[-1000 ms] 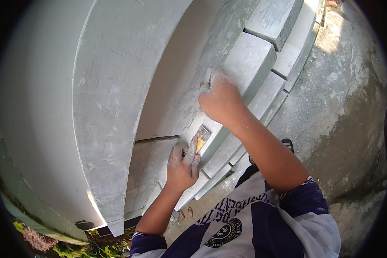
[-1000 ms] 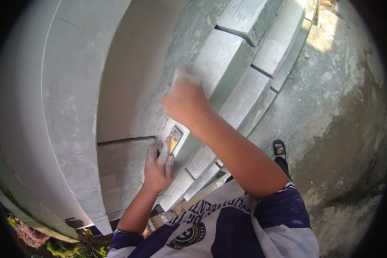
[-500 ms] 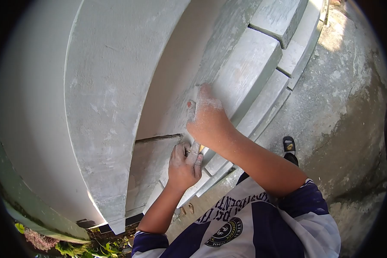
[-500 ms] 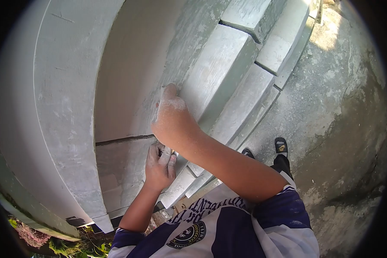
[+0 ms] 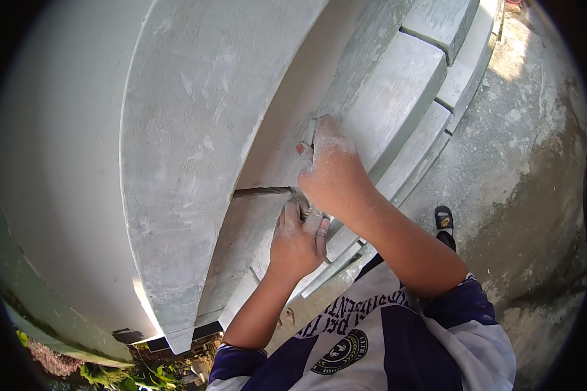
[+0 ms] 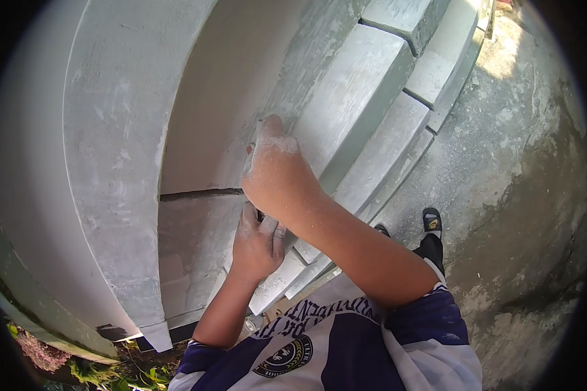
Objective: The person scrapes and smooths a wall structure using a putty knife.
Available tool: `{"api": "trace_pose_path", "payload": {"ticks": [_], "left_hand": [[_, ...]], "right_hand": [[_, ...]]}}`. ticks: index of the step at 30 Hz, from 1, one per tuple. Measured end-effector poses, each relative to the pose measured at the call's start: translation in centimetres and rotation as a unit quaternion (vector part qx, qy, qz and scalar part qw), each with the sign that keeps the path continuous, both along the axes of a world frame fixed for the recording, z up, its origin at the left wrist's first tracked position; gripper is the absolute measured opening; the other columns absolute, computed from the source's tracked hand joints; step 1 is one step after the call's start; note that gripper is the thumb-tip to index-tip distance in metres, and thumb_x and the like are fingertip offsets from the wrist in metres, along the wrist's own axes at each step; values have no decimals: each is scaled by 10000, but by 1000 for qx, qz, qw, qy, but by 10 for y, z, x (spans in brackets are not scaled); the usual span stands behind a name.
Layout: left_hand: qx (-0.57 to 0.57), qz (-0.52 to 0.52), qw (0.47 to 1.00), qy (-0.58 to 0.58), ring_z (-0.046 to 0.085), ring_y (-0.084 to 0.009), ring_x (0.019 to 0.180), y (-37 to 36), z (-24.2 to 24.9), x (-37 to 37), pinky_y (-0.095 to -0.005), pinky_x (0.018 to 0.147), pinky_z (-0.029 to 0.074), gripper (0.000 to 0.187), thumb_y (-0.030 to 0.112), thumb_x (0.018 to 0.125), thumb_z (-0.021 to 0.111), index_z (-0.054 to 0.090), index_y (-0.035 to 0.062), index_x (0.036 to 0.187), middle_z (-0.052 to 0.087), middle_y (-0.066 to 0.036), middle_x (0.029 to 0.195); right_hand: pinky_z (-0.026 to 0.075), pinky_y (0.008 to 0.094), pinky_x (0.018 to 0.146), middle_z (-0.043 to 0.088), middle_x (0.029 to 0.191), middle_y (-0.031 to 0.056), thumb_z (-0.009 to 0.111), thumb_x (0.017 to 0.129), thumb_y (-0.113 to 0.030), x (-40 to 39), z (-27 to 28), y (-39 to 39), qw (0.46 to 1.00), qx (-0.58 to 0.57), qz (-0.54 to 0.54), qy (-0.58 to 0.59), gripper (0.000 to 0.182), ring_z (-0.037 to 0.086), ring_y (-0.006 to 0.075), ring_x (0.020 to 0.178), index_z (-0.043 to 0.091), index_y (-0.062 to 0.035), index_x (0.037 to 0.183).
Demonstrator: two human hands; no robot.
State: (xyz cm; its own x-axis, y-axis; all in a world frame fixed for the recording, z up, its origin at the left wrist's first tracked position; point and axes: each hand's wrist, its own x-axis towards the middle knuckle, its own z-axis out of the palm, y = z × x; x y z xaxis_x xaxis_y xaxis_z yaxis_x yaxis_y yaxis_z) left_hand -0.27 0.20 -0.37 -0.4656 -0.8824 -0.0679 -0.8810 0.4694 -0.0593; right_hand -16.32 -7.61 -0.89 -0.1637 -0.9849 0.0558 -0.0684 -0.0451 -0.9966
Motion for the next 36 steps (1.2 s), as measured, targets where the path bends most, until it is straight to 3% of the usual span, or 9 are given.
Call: {"api": "trace_pose_path", "payload": {"ticks": [4,7,13,16,20,23,26,32,36], "left_hand": [[11,26,999,29,527,-381,960,2,3,-4,-467,876,482,517,184,942,601,528,133,1451,474,-209,1066],[1,38,998,50,521,-386,993,4,8,-11,-458,880,482,490,159,934,609,554,107,1418,481,-225,1083],[-4,5,998,56,523,-385,1038,12,15,5,-450,892,494,472,111,895,654,596,73,1362,498,-218,1128],[-23,-42,998,49,534,-362,1018,13,15,18,-444,874,511,474,133,876,680,613,49,1338,517,-180,1105],[-14,-43,997,69,541,-349,1008,14,15,22,-435,854,519,454,123,866,694,632,36,1308,530,-155,1084],[-8,-48,992,117,547,-347,1008,11,9,27,-426,863,509,424,76,844,714,653,19,1260,541,-159,1099],[-23,-71,985,154,544,-341,1005,8,2,30,-419,869,499,410,48,830,725,663,8,1233,548,-161,1096],[-49,-101,986,123,537,-341,983,7,5,32,-412,858,499,421,67,833,712,659,-7,1244,558,-154,1066],[-40,-81,988,127,540,-338,962,9,3,30,-408,830,510,433,70,828,710,662,2,1252,558,-143,1055]], "right_hand": [[514,478,783,655,887,248,607,893,-55,-4,-2,0,999,8,5,-48,183,672,422,838,569,59,1032],[508,513,787,643,882,295,622,870,-89,-24,7,-8,993,22,-72,-93,206,661,485,875,545,73,972],[507,518,801,644,872,313,597,894,-100,14,-2,5,996,-30,-86,10,181,655,488,862,582,74,944],[488,500,803,638,886,306,589,910,-123,30,8,23,998,35,18,-39,200,631,490,874,592,68,970],[485,492,789,639,853,293,575,924,-134,33,2,22,999,-8,-25,-26,199,634,477,849,587,64,913],[485,499,757,633,810,284,567,939,-142,7,-8,-8,987,-6,-151,-54,217,631,476,803,581,69,891],[485,514,732,623,784,297,565,944,-128,-4,-5,-15,986,10,-162,-25,206,627,493,785,574,72,897],[487,514,738,617,780,316,572,935,-119,53,0,29,999,-24,-45,6,188,631,504,805,578,69,934],[501,506,747,628,786,301,580,917,-105,36,-6,22,996,-34,-86,1,174,650,489,792,573,69,910]]}}
